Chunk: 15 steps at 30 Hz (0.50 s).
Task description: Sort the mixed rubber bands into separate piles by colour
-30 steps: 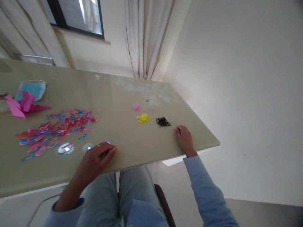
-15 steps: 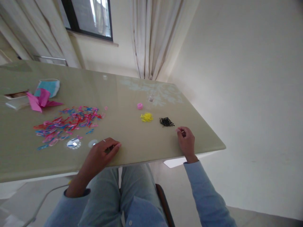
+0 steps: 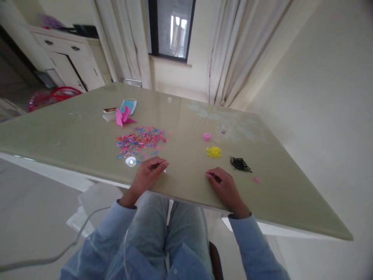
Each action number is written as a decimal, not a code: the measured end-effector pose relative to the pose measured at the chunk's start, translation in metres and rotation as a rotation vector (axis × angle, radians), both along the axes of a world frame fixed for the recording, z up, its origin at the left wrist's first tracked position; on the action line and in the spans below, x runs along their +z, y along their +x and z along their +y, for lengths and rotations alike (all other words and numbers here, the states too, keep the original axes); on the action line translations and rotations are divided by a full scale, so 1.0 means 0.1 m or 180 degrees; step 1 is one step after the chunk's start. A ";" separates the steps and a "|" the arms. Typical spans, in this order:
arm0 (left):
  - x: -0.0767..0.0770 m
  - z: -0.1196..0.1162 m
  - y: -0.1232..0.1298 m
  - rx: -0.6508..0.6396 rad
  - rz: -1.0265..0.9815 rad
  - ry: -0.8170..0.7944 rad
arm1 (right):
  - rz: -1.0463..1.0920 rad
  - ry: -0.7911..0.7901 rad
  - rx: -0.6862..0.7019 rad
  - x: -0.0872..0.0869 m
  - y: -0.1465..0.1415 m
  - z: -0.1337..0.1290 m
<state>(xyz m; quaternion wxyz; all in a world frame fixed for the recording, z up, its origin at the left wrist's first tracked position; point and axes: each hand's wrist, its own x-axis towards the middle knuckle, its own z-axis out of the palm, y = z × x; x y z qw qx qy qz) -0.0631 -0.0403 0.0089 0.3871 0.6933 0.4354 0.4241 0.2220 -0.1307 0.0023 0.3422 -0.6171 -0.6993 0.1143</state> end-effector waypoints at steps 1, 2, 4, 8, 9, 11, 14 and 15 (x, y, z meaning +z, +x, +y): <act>0.00 0.05 -0.07 0.0172 0.0050 0.0033 | 0.0051 0.0008 -0.0004 0.00 0.02 -0.02; 0.01 0.12 -0.15 0.0353 0.0152 0.0080 | 0.0086 0.0019 -0.0010 -0.01 0.03 -0.03; 0.05 0.29 -0.33 0.0650 0.0530 0.0205 | 0.0103 0.0040 -0.0020 -0.01 0.03 -0.05; 0.16 0.64 -0.62 0.0965 0.1656 0.0575 | 0.0075 0.0066 -0.0012 -0.01 0.01 -0.04; 0.18 0.72 -0.67 0.0989 0.1926 0.0642 | 0.0065 0.0076 -0.0016 -0.01 0.00 -0.03; 0.21 0.83 -0.73 0.0972 0.2400 0.0675 | 0.0053 0.0114 -0.0038 -0.01 0.00 -0.03; 0.21 0.94 -0.75 0.0818 0.2896 0.0546 | 0.0053 0.0140 -0.0060 -0.02 0.02 -0.03; 0.20 0.96 -0.75 0.0792 0.2967 0.0494 | 0.0056 0.0133 -0.0068 -0.03 0.02 -0.04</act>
